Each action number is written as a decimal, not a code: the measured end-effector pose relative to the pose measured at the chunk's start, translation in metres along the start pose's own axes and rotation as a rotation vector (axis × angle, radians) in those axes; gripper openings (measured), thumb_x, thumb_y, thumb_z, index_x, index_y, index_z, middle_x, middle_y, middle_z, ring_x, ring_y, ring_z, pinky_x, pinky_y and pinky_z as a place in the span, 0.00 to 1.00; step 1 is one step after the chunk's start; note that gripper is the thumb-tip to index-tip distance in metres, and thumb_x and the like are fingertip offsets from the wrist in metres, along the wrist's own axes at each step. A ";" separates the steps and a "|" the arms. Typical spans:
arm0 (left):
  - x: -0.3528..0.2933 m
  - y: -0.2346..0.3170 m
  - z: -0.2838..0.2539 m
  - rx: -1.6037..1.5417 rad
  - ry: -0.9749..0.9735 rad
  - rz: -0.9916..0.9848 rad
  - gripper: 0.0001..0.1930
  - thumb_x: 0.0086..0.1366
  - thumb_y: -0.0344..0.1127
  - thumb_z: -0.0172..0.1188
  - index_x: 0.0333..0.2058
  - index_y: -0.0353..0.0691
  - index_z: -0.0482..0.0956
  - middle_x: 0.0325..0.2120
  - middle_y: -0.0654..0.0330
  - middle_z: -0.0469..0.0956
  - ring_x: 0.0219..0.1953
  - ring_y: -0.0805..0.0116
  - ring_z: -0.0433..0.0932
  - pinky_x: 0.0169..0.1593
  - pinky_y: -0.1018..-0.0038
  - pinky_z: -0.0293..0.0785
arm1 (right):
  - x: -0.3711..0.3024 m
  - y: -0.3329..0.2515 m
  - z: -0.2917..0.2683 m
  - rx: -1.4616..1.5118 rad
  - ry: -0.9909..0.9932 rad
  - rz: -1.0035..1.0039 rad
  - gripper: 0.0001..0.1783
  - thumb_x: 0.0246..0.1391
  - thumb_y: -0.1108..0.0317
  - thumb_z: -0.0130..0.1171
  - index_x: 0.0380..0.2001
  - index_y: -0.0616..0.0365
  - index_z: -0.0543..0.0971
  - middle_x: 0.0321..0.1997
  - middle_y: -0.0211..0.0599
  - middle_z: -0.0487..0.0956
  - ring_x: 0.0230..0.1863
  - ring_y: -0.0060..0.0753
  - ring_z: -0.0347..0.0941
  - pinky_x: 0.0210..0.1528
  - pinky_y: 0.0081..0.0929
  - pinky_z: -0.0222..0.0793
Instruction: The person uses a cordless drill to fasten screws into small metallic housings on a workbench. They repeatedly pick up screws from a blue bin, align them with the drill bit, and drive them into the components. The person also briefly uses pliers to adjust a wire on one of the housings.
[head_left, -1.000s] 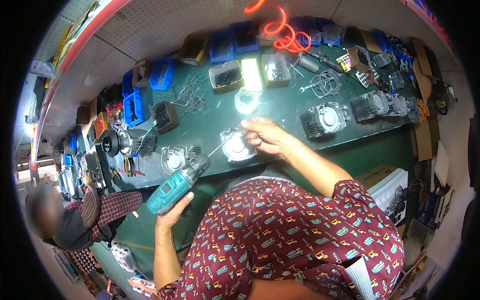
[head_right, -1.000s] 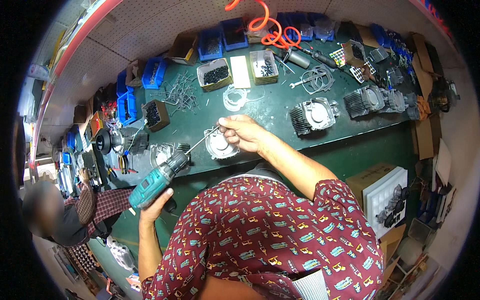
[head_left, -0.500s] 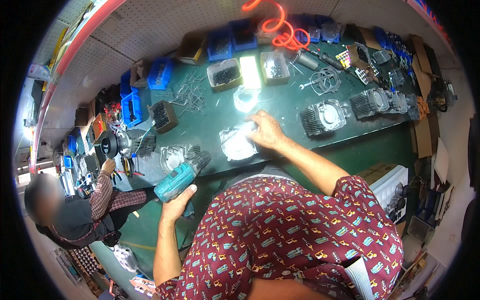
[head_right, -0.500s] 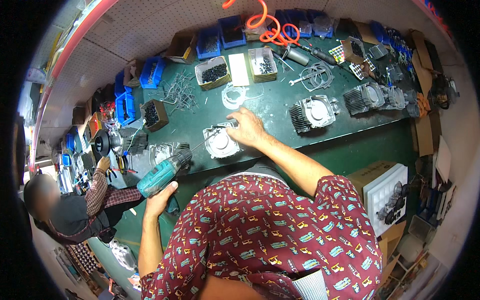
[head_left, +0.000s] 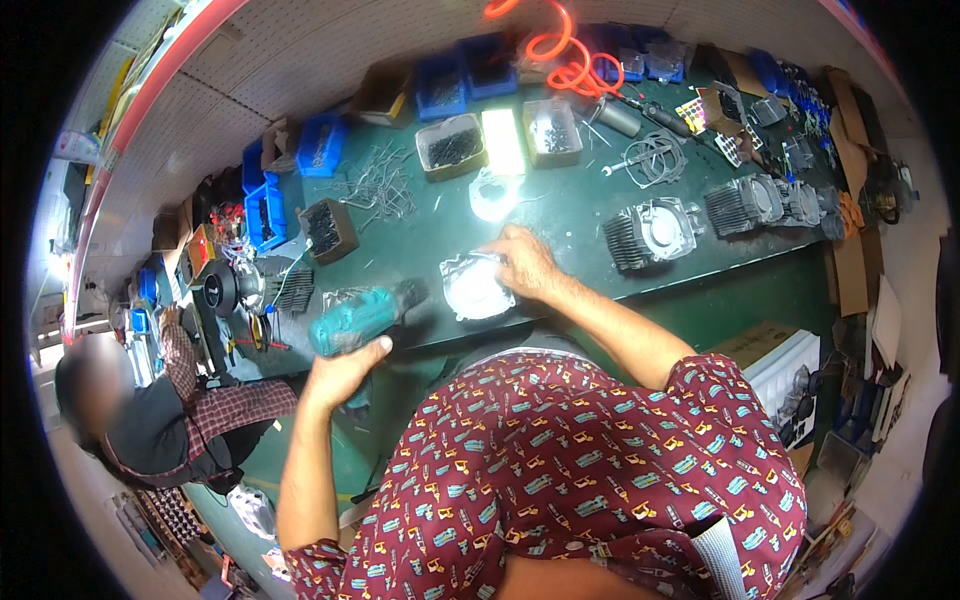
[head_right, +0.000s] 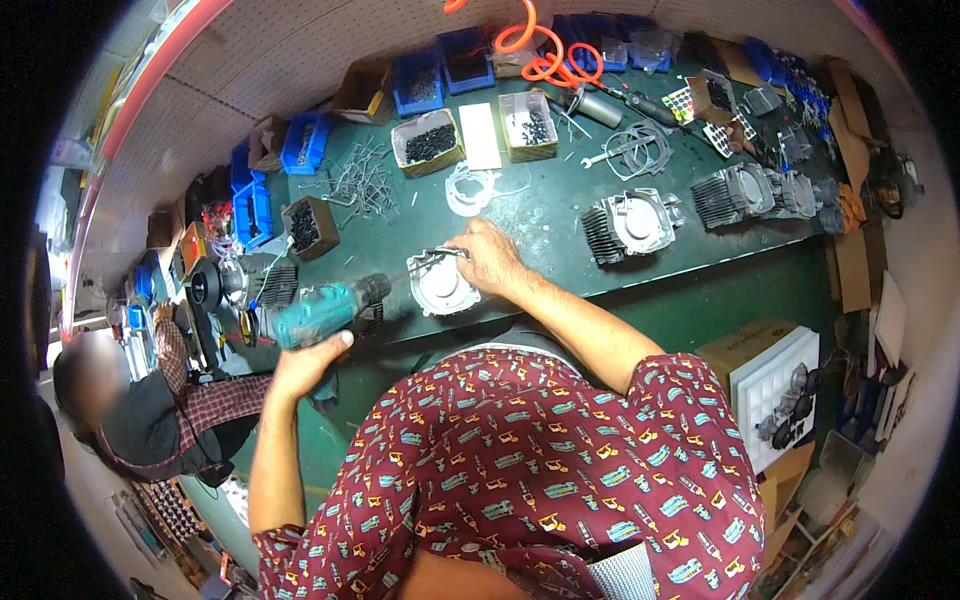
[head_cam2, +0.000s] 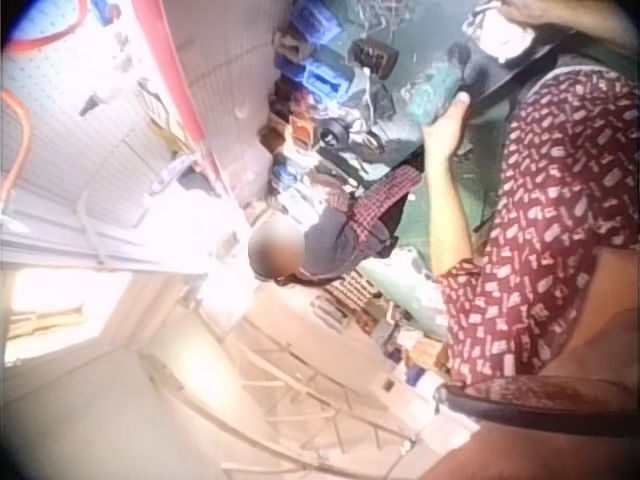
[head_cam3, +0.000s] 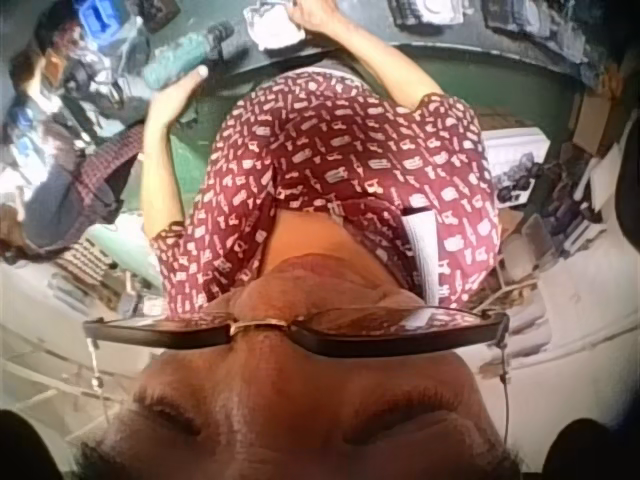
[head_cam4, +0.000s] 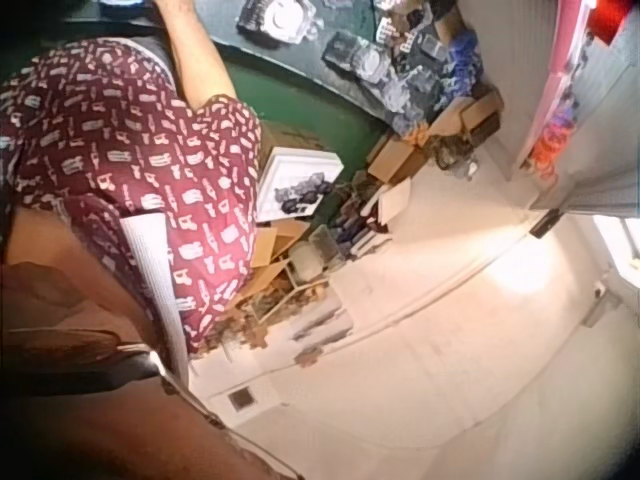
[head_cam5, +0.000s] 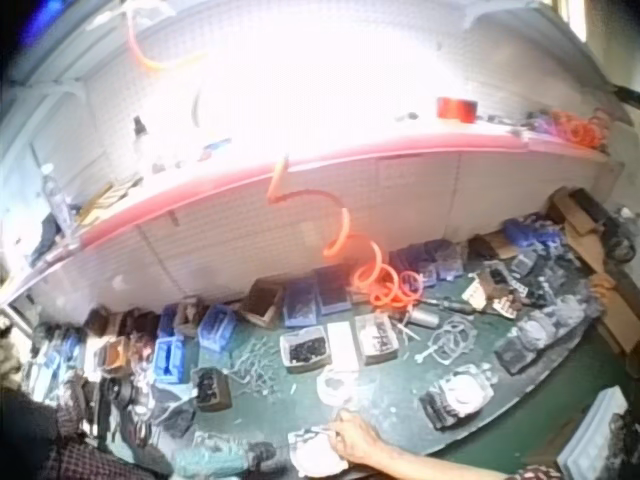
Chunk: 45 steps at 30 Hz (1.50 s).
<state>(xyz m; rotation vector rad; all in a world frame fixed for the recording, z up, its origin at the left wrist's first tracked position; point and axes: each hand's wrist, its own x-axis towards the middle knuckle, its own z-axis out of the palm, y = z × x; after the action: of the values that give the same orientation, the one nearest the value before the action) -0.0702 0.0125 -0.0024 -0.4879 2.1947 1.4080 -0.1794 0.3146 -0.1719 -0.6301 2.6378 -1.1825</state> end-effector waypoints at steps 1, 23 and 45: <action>0.007 0.015 -0.003 0.071 -0.052 0.055 0.19 0.62 0.32 0.68 0.51 0.38 0.80 0.40 0.64 0.81 0.40 0.74 0.76 0.47 0.73 0.75 | 0.001 0.001 0.001 0.004 -0.005 -0.010 0.18 0.46 0.68 0.62 0.44 0.51 0.86 0.41 0.46 0.75 0.50 0.51 0.73 0.52 0.45 0.72; 0.037 0.146 0.047 0.833 -0.127 0.214 0.19 0.55 0.41 0.66 0.46 0.42 0.82 0.40 0.46 0.83 0.45 0.47 0.82 0.49 0.59 0.78 | 0.007 0.013 0.005 0.022 -0.035 -0.101 0.19 0.49 0.70 0.59 0.46 0.50 0.85 0.42 0.46 0.76 0.52 0.51 0.72 0.52 0.46 0.73; -0.063 0.040 0.049 -0.082 0.257 0.176 0.23 0.63 0.35 0.70 0.55 0.37 0.78 0.47 0.63 0.80 0.47 0.73 0.75 0.53 0.72 0.73 | 0.010 0.036 -0.033 1.037 0.037 0.587 0.16 0.64 0.76 0.47 0.51 0.64 0.78 0.43 0.40 0.83 0.38 0.26 0.78 0.40 0.23 0.76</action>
<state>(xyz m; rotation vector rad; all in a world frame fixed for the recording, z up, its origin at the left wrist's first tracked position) -0.0298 0.0759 0.0464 -0.5417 2.4417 1.6100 -0.2105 0.3539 -0.1767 0.3267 1.6156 -1.9936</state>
